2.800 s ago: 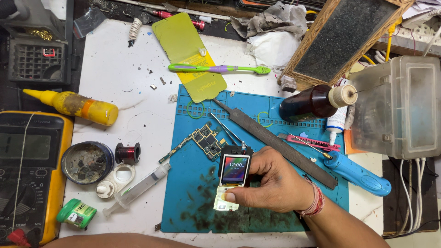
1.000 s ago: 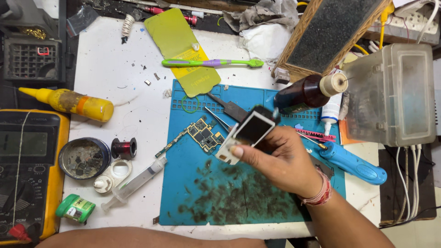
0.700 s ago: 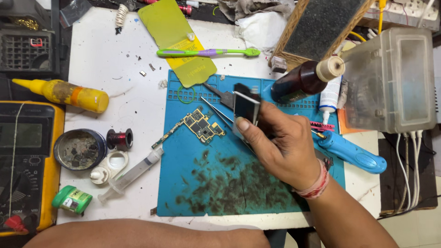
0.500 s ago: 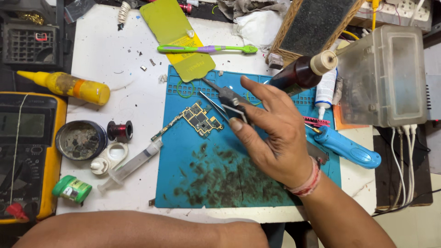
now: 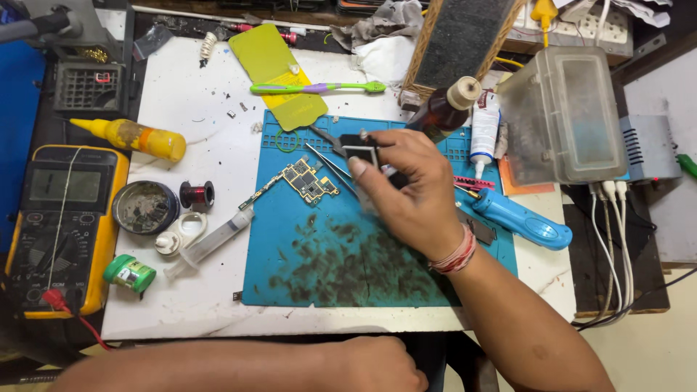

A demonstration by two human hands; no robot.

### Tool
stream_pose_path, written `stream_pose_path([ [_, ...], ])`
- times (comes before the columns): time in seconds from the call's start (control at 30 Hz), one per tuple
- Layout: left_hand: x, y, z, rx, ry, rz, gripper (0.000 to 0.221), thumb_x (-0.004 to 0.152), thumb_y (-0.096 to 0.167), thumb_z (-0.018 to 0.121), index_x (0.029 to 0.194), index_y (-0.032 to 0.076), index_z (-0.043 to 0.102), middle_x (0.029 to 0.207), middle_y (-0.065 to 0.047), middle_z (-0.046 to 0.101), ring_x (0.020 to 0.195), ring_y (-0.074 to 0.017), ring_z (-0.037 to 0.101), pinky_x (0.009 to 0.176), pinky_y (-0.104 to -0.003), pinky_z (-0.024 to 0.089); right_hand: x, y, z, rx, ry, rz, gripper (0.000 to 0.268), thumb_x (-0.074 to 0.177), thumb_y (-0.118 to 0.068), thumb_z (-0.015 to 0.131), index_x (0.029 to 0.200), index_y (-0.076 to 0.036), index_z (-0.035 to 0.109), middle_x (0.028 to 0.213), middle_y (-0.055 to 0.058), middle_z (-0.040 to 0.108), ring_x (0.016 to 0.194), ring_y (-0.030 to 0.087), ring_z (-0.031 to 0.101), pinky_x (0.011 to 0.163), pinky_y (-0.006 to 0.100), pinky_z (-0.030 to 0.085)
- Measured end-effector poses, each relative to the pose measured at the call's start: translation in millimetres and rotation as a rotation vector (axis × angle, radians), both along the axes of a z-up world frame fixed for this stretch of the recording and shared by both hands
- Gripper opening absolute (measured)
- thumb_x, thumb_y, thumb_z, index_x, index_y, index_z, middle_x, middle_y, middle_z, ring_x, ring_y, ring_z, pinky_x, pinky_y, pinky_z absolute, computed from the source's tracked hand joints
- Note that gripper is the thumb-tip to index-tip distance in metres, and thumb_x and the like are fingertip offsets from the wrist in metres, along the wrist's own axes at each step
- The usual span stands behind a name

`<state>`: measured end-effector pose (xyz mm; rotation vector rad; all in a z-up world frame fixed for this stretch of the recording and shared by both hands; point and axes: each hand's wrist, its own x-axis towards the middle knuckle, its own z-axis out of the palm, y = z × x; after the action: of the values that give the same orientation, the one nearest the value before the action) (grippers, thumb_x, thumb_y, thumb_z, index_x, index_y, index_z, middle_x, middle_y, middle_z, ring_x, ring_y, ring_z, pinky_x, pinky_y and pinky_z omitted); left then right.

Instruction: The person inserts a battery into a mobile phone, uses tweezers to connect a display screen to the circuit board, and observes the screen as it powers on.

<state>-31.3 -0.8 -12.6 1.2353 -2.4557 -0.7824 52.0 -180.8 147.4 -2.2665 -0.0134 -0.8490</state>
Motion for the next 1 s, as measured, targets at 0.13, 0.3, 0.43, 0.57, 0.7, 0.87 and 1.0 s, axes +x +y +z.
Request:
stream_pose_path([
  [0.13,-6,22,-24,-0.256,0.243,0.143,0.032,0.094,0.015,0.057,0.121,0.003,0.069,0.089,-0.009,0.069,0.083,-0.0260,0.068,0.079,-0.037,0.054,-15,8,7,-0.103,0.105,0.151,0.013,0.090,-0.014,0.076,0.103,-0.010,0.075,0.102,0.004,0.075,0.094,0.023,0.072,0.085,0.034,0.054],
  [0.3,44,76,48,-0.369,0.481,0.470,0.017,0.101,0.014,0.059,0.112,0.007,0.070,0.097,-0.003,0.071,0.084,-0.0179,0.068,0.079,-0.034,0.052,-20,46,4,-0.569,0.360,0.405,0.037,0.082,-0.029,0.084,0.109,-0.005,0.073,0.096,0.007,0.070,0.090,0.026,0.065,0.078,0.040,0.050],
  [0.43,92,75,120,-0.577,0.186,0.588,0.003,0.095,0.018,0.069,0.096,0.014,0.069,0.081,0.000,0.067,0.074,-0.0167,0.069,0.063,-0.032,0.047,-21,34,19,-0.404,0.331,0.478,0.049,0.078,-0.040,0.084,0.110,-0.006,0.073,0.101,0.008,0.071,0.095,0.028,0.065,0.083,0.042,0.050],
  [0.57,129,79,159,-0.589,0.114,0.941,0.021,0.094,0.024,0.078,0.100,0.008,0.067,0.097,-0.005,0.067,0.087,-0.0232,0.066,0.075,-0.037,0.050,-28,13,32,-0.307,0.419,0.339,0.040,0.078,-0.033,0.082,0.110,-0.010,0.073,0.106,0.007,0.073,0.099,0.028,0.069,0.083,0.039,0.053],
  [0.7,154,70,158,-0.379,-0.004,0.999,0.031,0.087,0.030,0.075,0.106,0.006,0.066,0.105,-0.010,0.065,0.097,-0.0265,0.062,0.084,-0.043,0.047,-35,12,20,-0.331,0.434,0.331,0.048,0.075,-0.035,0.084,0.113,-0.008,0.071,0.106,0.009,0.071,0.091,0.027,0.069,0.074,0.037,0.055],
  [0.87,164,62,143,-0.315,-0.068,0.907,0.036,0.089,0.029,0.075,0.112,0.003,0.066,0.101,-0.011,0.064,0.095,-0.0278,0.061,0.082,-0.042,0.045,-33,14,5,-0.334,0.447,0.317,0.047,0.075,-0.033,0.084,0.114,-0.008,0.072,0.100,0.008,0.069,0.083,0.025,0.065,0.068,0.035,0.052],
  [1.0,167,64,139,-0.342,-0.016,0.927,0.034,0.089,0.030,0.073,0.111,0.004,0.067,0.105,-0.010,0.065,0.099,-0.0274,0.061,0.084,-0.042,0.046,-32,16,2,-0.311,0.489,0.328,0.044,0.076,-0.031,0.085,0.112,-0.009,0.073,0.096,0.005,0.069,0.077,0.023,0.063,0.064,0.035,0.050],
])
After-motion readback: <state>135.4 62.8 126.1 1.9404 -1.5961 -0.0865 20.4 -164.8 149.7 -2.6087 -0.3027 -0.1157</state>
